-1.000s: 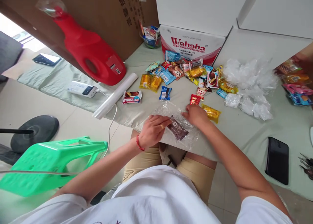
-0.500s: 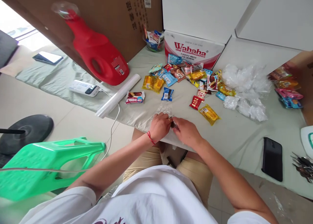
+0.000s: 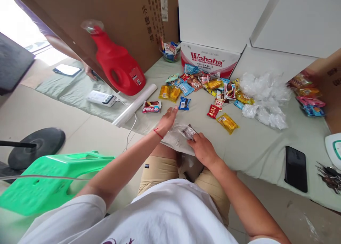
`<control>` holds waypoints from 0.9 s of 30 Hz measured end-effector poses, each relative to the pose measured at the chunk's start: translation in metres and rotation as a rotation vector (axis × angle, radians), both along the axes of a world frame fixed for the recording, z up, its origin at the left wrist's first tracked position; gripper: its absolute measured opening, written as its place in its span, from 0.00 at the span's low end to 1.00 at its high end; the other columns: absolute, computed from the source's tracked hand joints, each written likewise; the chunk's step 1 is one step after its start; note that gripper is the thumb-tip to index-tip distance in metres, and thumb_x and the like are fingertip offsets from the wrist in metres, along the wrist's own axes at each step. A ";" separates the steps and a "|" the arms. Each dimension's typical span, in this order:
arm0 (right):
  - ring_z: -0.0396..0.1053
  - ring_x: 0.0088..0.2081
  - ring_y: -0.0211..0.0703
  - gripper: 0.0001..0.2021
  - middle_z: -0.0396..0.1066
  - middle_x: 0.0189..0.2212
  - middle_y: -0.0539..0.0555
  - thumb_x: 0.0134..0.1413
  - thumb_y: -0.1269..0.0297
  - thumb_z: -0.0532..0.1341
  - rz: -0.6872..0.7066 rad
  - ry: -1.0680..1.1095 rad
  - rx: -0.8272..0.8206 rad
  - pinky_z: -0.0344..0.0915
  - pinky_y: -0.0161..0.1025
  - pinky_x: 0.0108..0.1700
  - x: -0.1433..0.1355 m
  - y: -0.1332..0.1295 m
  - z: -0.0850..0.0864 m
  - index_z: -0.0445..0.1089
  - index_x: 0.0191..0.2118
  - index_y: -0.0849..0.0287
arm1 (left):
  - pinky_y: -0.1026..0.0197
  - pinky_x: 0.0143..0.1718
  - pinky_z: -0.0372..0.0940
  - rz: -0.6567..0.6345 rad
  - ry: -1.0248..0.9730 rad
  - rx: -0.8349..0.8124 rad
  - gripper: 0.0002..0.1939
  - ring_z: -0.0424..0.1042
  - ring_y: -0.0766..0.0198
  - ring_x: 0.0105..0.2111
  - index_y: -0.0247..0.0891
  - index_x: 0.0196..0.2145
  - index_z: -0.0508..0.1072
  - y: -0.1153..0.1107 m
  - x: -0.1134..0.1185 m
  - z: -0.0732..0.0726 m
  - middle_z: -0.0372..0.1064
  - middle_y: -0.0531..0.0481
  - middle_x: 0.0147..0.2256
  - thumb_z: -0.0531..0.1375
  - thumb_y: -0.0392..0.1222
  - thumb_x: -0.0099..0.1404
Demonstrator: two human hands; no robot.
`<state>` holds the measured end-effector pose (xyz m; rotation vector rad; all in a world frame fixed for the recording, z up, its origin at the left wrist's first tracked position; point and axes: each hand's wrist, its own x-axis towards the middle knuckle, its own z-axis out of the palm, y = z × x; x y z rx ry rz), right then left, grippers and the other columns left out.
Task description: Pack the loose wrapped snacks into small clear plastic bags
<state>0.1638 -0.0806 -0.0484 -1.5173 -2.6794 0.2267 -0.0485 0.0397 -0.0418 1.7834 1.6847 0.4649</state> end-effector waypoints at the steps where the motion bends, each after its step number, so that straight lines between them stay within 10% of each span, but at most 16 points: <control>1: 0.64 0.44 0.51 0.18 0.69 0.39 0.59 0.69 0.68 0.52 0.010 -0.005 -0.006 0.63 0.41 0.39 0.000 0.000 0.001 0.78 0.52 0.51 | 0.41 0.57 0.62 0.006 0.072 -0.080 0.44 0.70 0.38 0.60 0.37 0.67 0.60 0.001 0.008 0.007 0.71 0.31 0.59 0.49 0.74 0.67; 5: 0.64 0.45 0.51 0.18 0.68 0.40 0.59 0.68 0.71 0.53 0.027 0.011 -0.049 0.63 0.42 0.40 0.004 0.003 0.003 0.79 0.51 0.51 | 0.46 0.52 0.65 -0.236 0.315 -0.227 0.36 0.76 0.36 0.51 0.36 0.50 0.76 0.007 0.013 0.033 0.78 0.34 0.49 0.70 0.61 0.48; 9: 0.63 0.45 0.51 0.18 0.69 0.42 0.59 0.68 0.72 0.53 0.052 0.031 -0.079 0.64 0.42 0.41 0.006 0.008 0.005 0.79 0.50 0.50 | 0.58 0.38 0.66 -0.335 0.323 -0.196 0.08 0.78 0.51 0.36 0.38 0.31 0.78 0.009 0.006 0.052 0.79 0.46 0.30 0.66 0.42 0.52; 12: 0.63 0.46 0.52 0.18 0.70 0.43 0.60 0.66 0.75 0.53 0.071 0.033 -0.085 0.65 0.45 0.45 0.004 0.013 0.005 0.79 0.50 0.54 | 0.60 0.36 0.64 -0.335 0.299 -0.074 0.06 0.76 0.55 0.36 0.39 0.33 0.77 -0.008 0.027 0.055 0.78 0.48 0.31 0.62 0.38 0.55; 17: 0.65 0.49 0.53 0.17 0.70 0.48 0.61 0.65 0.74 0.55 0.091 0.236 -0.080 0.68 0.48 0.52 0.010 0.002 0.012 0.78 0.51 0.57 | 0.57 0.37 0.64 -0.322 0.285 0.039 0.11 0.75 0.54 0.37 0.39 0.35 0.76 -0.055 0.068 0.030 0.77 0.43 0.36 0.53 0.39 0.67; 23: 0.72 0.47 0.45 0.19 0.73 0.48 0.55 0.68 0.72 0.54 0.072 0.798 -0.167 0.73 0.44 0.50 0.072 -0.037 0.026 0.72 0.57 0.48 | 0.57 0.43 0.67 -0.374 0.050 0.253 0.14 0.72 0.58 0.39 0.39 0.45 0.74 -0.076 0.051 -0.005 0.70 0.45 0.41 0.51 0.35 0.67; 27: 0.69 0.53 0.52 0.23 0.68 0.56 0.60 0.65 0.71 0.56 -0.090 0.621 0.078 0.72 0.53 0.54 0.097 -0.041 0.006 0.68 0.63 0.48 | 0.56 0.49 0.68 -0.418 -0.156 0.251 0.17 0.72 0.59 0.42 0.39 0.50 0.76 -0.081 0.043 -0.010 0.67 0.45 0.43 0.52 0.38 0.69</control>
